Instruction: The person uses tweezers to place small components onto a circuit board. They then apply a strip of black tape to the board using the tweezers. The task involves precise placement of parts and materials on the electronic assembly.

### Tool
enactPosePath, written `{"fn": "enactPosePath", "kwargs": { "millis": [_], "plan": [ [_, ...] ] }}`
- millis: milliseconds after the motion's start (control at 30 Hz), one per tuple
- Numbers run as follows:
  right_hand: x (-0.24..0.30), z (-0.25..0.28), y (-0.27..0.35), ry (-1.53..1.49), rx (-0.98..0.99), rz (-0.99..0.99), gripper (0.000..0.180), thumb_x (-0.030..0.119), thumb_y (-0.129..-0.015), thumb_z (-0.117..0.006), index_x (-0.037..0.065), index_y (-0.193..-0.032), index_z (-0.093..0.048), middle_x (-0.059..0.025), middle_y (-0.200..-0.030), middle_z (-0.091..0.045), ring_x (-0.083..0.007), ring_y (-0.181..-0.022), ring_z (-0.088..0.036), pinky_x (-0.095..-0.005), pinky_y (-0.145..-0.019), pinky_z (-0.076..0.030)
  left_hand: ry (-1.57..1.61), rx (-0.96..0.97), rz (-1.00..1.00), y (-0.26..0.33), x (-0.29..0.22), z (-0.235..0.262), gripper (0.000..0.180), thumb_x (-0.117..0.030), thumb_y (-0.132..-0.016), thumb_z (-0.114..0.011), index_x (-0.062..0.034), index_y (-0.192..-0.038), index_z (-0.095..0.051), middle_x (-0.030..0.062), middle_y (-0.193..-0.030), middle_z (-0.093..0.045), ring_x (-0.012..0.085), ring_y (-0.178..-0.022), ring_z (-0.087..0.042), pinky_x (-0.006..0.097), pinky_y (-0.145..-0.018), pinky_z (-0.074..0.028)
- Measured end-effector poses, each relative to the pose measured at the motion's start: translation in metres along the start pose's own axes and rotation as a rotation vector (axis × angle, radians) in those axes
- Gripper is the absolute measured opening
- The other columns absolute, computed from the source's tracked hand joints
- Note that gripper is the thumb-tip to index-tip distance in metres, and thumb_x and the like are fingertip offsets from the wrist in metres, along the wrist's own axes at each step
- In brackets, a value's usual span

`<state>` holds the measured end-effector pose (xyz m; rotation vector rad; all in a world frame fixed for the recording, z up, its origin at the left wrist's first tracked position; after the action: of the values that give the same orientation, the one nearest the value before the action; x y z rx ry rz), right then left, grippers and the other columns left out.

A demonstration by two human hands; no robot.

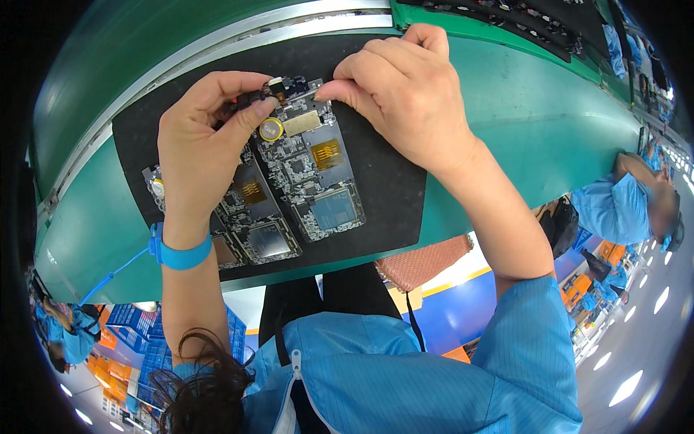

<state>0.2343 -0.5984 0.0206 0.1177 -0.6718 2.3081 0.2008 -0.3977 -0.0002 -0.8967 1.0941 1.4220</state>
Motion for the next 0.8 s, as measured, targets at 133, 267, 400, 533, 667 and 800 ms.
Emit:
{"fn": "enactPosePath", "kwargs": {
  "millis": [133, 267, 400, 533, 667, 800],
  "plan": [
    [-0.0046, 0.0002, -0.0048, -0.027, 0.001, 0.034, 0.023, 0.031, -0.074, -0.082, 0.015, -0.075, -0.065, 0.0052, -0.066, -0.058, -0.015, -0.063, -0.057, -0.0332, -0.076, -0.037, -0.044, 0.041, 0.002, 0.0004, -0.0048, 0.0013, 0.024, 0.0, -0.086, -0.074, -0.0002, -0.11, -0.071, 0.003, -0.099, -0.073, 0.0068, -0.087, -0.063, 0.021, -0.078, -0.05],
    [-0.0081, -0.0007, -0.0053, -0.05, 0.025, 0.013, 0.022, 0.033, -0.076, -0.081, 0.016, -0.075, -0.066, 0.0053, -0.067, -0.06, -0.0149, -0.063, -0.057, -0.0333, -0.078, -0.038, -0.046, 0.049, -0.007, 0.001, -0.0046, 0.0016, 0.026, 0.0, -0.086, -0.074, -0.0002, -0.111, -0.071, 0.0034, -0.101, -0.073, 0.0075, -0.087, -0.064, 0.021, -0.079, -0.051],
    [-0.0098, 0.0, -0.0053, -0.062, 0.042, 0.009, 0.022, 0.033, -0.077, -0.08, 0.015, -0.075, -0.067, 0.0049, -0.067, -0.061, -0.0148, -0.063, -0.058, -0.0332, -0.078, -0.038, -0.06, 0.052, 0.005, 0.0005, -0.0037, 0.0008, 0.025, 0.001, -0.086, -0.074, 0.0, -0.111, -0.071, 0.0036, -0.101, -0.073, 0.0076, -0.088, -0.064, 0.021, -0.079, -0.051],
    [-0.0063, -0.0018, -0.0024, -0.061, 0.04, 0.001, 0.022, 0.031, -0.076, -0.081, 0.015, -0.075, -0.067, 0.0047, -0.065, -0.06, -0.0148, -0.063, -0.058, -0.033, -0.076, -0.038, -0.054, 0.044, 0.018, 0.0007, -0.0031, 0.0004, 0.025, 0.001, -0.086, -0.074, 0.0, -0.111, -0.071, 0.0036, -0.101, -0.073, 0.0075, -0.088, -0.064, 0.021, -0.079, -0.051],
    [-0.0012, -0.0004, 0.0017, -0.035, 0.04, -0.038, 0.023, 0.03, -0.075, -0.083, 0.014, -0.075, -0.066, 0.0046, -0.065, -0.059, -0.0145, -0.064, -0.058, -0.033, -0.075, -0.037, -0.075, 0.038, 0.016, 0.0011, -0.0032, 0.0006, 0.025, 0.001, -0.086, -0.073, 0.0, -0.111, -0.071, 0.0035, -0.1, -0.073, 0.0074, -0.087, -0.064, 0.021, -0.079, -0.051],
    [-0.0013, 0.001, 0.0032, -0.016, -0.014, -0.011, 0.025, 0.031, -0.074, -0.083, 0.013, -0.075, -0.066, 0.0045, -0.065, -0.058, -0.0139, -0.064, -0.057, -0.0332, -0.074, -0.037, -0.072, 0.043, 0.001, 0.0009, -0.0036, 0.0005, 0.025, 0.001, -0.086, -0.074, -0.0002, -0.111, -0.071, 0.0031, -0.1, -0.074, 0.007, -0.087, -0.064, 0.021, -0.079, -0.051]
  ]
}}
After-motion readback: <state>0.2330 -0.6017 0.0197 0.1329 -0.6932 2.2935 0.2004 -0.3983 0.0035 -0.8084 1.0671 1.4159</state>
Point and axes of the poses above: each hand's wrist, its own y-axis away from the middle knuckle, its own z-axis out of the back of the hand, x = y × z, the point moved 4 cm from there along -y, towards the middle knuckle
